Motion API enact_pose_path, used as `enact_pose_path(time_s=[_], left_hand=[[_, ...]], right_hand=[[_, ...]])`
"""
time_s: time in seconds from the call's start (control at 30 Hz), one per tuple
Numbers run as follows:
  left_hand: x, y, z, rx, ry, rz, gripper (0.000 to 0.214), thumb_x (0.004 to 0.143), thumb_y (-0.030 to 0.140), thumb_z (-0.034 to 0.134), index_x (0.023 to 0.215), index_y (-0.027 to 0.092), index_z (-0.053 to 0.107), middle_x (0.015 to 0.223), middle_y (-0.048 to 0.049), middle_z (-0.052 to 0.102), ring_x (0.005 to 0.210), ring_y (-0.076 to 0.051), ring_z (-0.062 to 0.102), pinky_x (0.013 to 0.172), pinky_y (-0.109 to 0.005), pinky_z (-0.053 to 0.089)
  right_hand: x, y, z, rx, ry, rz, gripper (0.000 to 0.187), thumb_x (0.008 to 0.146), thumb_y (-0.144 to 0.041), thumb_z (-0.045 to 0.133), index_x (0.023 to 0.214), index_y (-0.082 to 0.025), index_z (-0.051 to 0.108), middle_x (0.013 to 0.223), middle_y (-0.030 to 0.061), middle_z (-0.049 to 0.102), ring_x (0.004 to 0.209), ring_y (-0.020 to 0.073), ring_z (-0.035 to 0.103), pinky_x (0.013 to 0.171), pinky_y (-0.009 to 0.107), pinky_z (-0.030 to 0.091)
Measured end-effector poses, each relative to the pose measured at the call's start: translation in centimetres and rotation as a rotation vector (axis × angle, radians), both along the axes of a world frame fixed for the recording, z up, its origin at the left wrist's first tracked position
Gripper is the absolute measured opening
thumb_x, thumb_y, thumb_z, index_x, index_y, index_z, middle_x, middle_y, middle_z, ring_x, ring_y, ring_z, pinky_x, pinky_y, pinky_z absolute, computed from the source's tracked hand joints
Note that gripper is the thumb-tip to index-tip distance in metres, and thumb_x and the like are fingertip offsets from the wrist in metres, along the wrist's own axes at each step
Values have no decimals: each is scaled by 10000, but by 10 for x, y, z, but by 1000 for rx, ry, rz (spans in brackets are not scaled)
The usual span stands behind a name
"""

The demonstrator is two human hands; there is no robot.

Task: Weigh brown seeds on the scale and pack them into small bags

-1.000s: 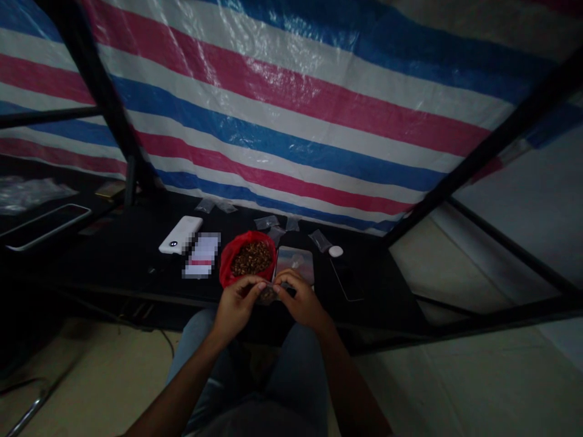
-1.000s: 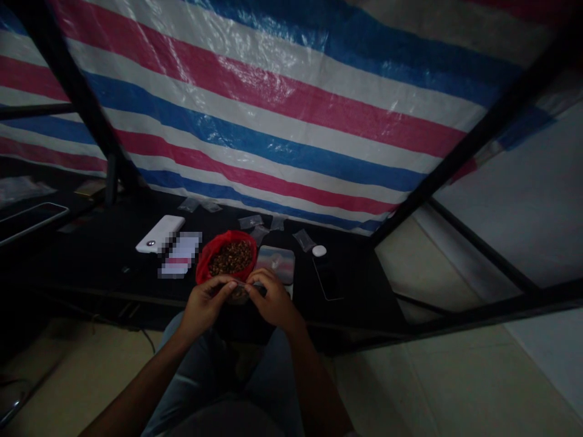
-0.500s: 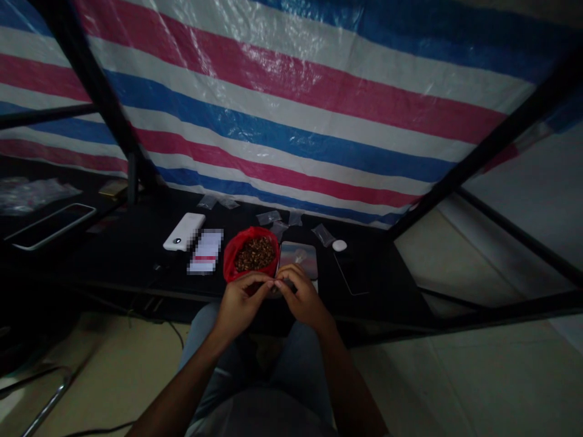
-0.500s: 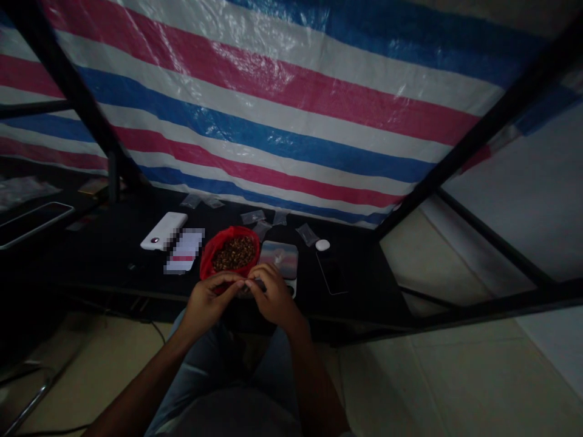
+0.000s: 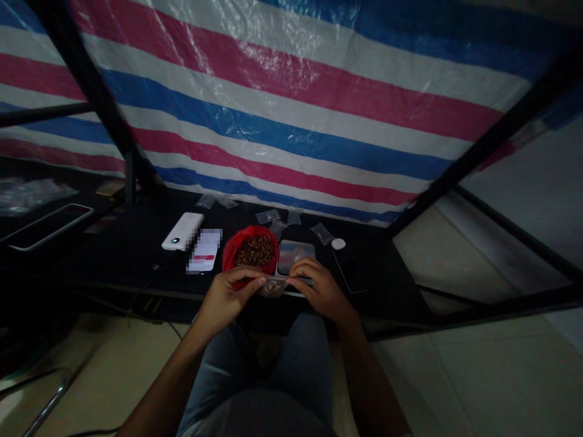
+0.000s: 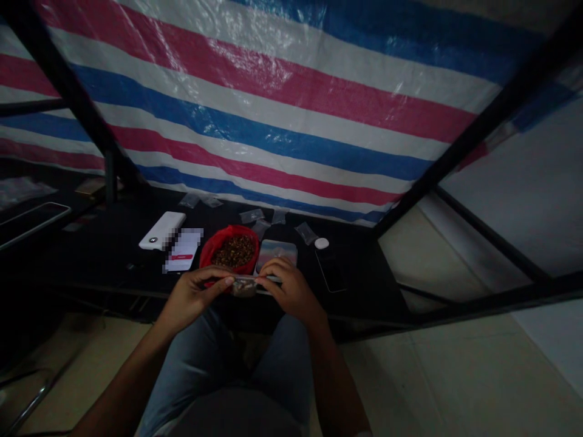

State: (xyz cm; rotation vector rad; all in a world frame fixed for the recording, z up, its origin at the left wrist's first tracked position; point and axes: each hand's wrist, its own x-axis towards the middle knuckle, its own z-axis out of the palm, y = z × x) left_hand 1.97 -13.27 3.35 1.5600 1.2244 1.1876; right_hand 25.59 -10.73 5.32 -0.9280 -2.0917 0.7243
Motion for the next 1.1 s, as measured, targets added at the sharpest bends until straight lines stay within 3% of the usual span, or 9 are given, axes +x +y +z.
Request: enact_pose_path(time_s=[0.1, 0.27, 0.37, 0.5, 0.7, 0.83, 0.93, 1.1], left_hand=[[-8, 5, -8, 58, 104, 37, 248, 892, 410, 657, 999, 221, 776, 1097, -73, 777, 1045, -235, 716, 973, -364, 543], [-24, 16, -21, 76, 261, 101, 302, 925, 420, 587, 1085, 220, 747, 1152, -87, 761, 1085, -254, 704, 1012, -413, 529], [-28, 21, -24, 89, 326, 101, 305, 932, 412, 564, 1082, 214, 741, 1155, -92, 758, 1095, -262, 702, 1006, -419, 532], [-27, 27, -29, 116, 406, 53, 306, 948, 344, 514, 1098, 194, 734, 1170, -105, 748, 1113, -262, 694, 1014, -414, 528], [-23, 66, -21, 128, 718, -103, 342, 954, 234, 485, 1192, 171, 724, 1272, -136, 703, 1161, -289, 666, 1035, -423, 510], [-14, 105, -16, 41, 1054, -214, 491, 838, 216, 680, 1328, 182, 670, 1440, -176, 592, 1293, -354, 582, 1092, -445, 463], [-10, 125, -20, -1, 1117, -260, 549, 733, 246, 792, 1272, 184, 714, 1392, -193, 628, 1267, -397, 595, 1053, -468, 487], [-12, 137, -30, 38, 1090, -290, 369, 795, 150, 670, 1149, 177, 773, 1236, -172, 732, 1131, -345, 688, 998, -431, 511]], right_hand=[[15, 24, 19, 27, -19, -20, 118, 953, -273, 633, 862, -211, 674, 926, 42, 683, 905, 194, 649, 840, 339, 503], [41, 79, 55, 208, -111, -217, 177, 948, -323, 616, 872, -203, 722, 909, 65, 711, 865, 226, 656, 812, 362, 505], [44, 100, 58, 309, -182, -336, 203, 953, -344, 615, 947, -199, 758, 970, 98, 732, 938, 258, 661, 874, 394, 498], [42, 101, 29, 217, -225, -303, 281, 956, -342, 604, 1164, -211, 741, 1170, 112, 738, 1075, 278, 667, 964, 427, 493], [55, 75, -47, -3, -47, -421, 294, 933, -381, 551, 997, -189, 765, 1014, 108, 780, 939, 265, 708, 848, 402, 538], [62, 57, -85, -84, 82, -554, 357, 922, -452, 529, 916, -173, 751, 936, 110, 779, 869, 255, 704, 808, 379, 535], [63, 46, -100, -127, 152, -637, 397, 919, -494, 517, 897, -170, 744, 889, 111, 776, 819, 251, 699, 742, 360, 528], [66, 38, -107, -148, 187, -657, 413, 909, -520, 521, 886, -167, 734, 874, 113, 771, 821, 255, 704, 743, 362, 532]])
